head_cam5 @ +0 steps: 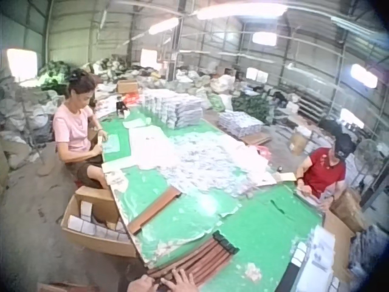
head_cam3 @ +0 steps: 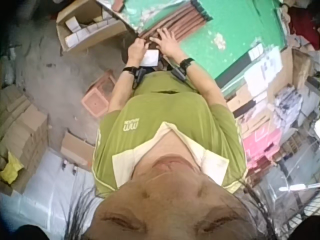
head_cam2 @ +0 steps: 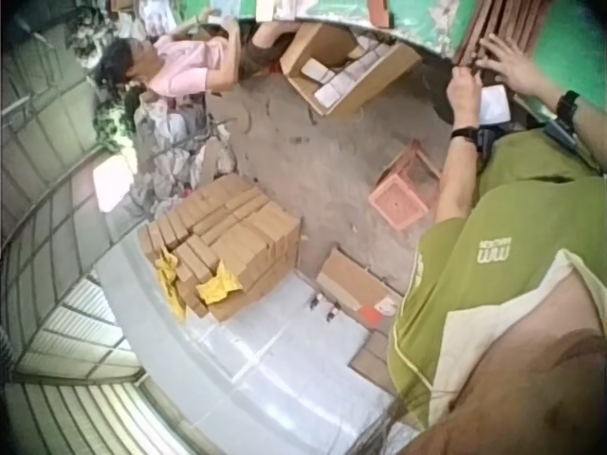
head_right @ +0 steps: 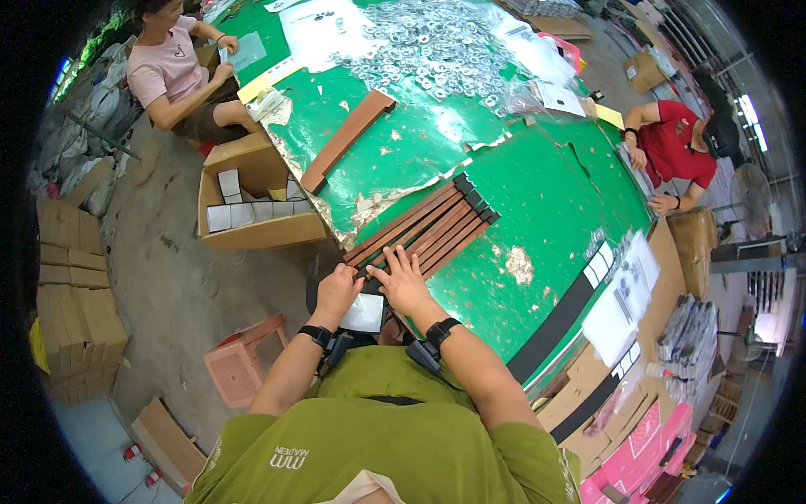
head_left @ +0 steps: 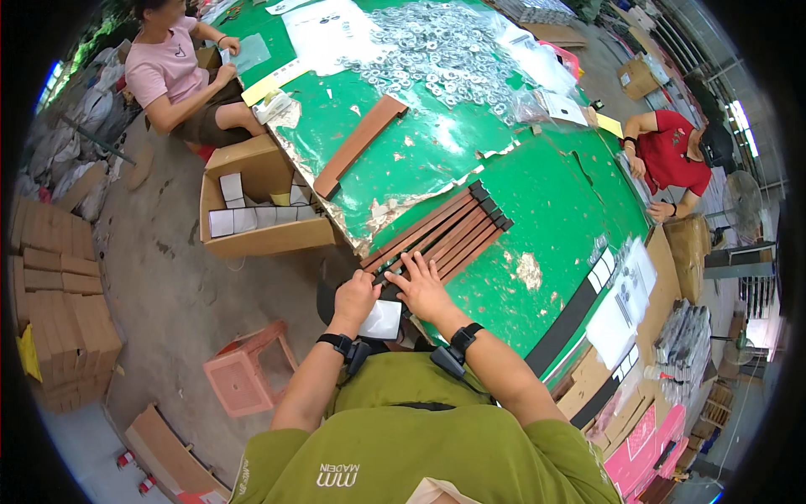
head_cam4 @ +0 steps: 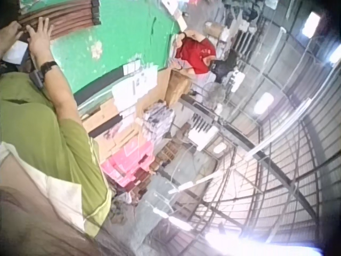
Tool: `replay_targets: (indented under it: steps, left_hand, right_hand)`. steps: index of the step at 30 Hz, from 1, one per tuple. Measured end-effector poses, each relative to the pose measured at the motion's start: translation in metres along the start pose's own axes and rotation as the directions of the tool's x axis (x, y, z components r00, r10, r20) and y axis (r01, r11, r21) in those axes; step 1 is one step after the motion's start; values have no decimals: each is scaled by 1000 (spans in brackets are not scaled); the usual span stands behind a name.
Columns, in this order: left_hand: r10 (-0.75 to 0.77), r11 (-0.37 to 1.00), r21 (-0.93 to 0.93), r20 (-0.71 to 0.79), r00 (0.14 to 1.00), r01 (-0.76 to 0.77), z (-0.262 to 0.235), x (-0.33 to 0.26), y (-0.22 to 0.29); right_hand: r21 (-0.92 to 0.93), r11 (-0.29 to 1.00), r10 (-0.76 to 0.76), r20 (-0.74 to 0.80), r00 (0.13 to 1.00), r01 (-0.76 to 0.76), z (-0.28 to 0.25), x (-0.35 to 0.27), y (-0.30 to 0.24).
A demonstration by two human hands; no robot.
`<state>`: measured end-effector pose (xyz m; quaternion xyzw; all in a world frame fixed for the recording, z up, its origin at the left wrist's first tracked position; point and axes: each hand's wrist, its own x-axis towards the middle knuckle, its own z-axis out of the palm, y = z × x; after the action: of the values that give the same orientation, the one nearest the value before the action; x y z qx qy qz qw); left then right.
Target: Assembling a set of wooden slats by attaching plastic end caps and sliding them into a frame.
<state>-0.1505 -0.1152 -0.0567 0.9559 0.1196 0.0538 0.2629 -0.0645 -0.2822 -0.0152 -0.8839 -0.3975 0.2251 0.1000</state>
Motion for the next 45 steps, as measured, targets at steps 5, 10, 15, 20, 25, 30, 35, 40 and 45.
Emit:
replay_targets:
  steps: [5, 10, 15, 20, 25, 30, 35, 40, 45]
  left_hand:
    - [39, 999, 7, -17, 999, -39, -1, 0, 0]
    - [42, 999, 34, 19, 999, -43, 0, 3, 0]
    - [60, 996, 59, 26, 998, -62, 0, 3, -3]
    - [107, 990, 86, 22, 994, -108, 3, 2, -6]
    - [196, 976, 91, 31, 980, -198, 2, 0, -6]
    - [229, 968, 97, 19, 973, -230, -2, 0, -3]
    - [167, 983, 72, 10, 986, -168, -4, 0, 0]
    - [96, 990, 89, 148, 984, -110, -22, 3, 5]
    - [-173, 976, -119, 85, 981, 182, -46, -2, 6]
  right_hand:
    - [-6, 1000, 13, 6, 1000, -13, -3, 0, -2]
    - [2, 999, 35, 24, 999, -35, -4, 2, -3]
    - [4, 1000, 30, 5, 1000, -30, -5, 2, -3]
    - [22, 1000, 18, -29, 999, -17, -2, 0, -1]
    - [56, 998, 9, -75, 997, -5, 4, -10, 5]
    - [87, 996, 15, -83, 996, -8, 3, -10, 4]
    - [101, 995, 26, -50, 998, -20, -2, -8, 3]
    - [121, 991, 54, 17, 998, -56, -5, -7, -1]
    - [366, 931, 33, -132, 991, 18, -7, -6, -9]
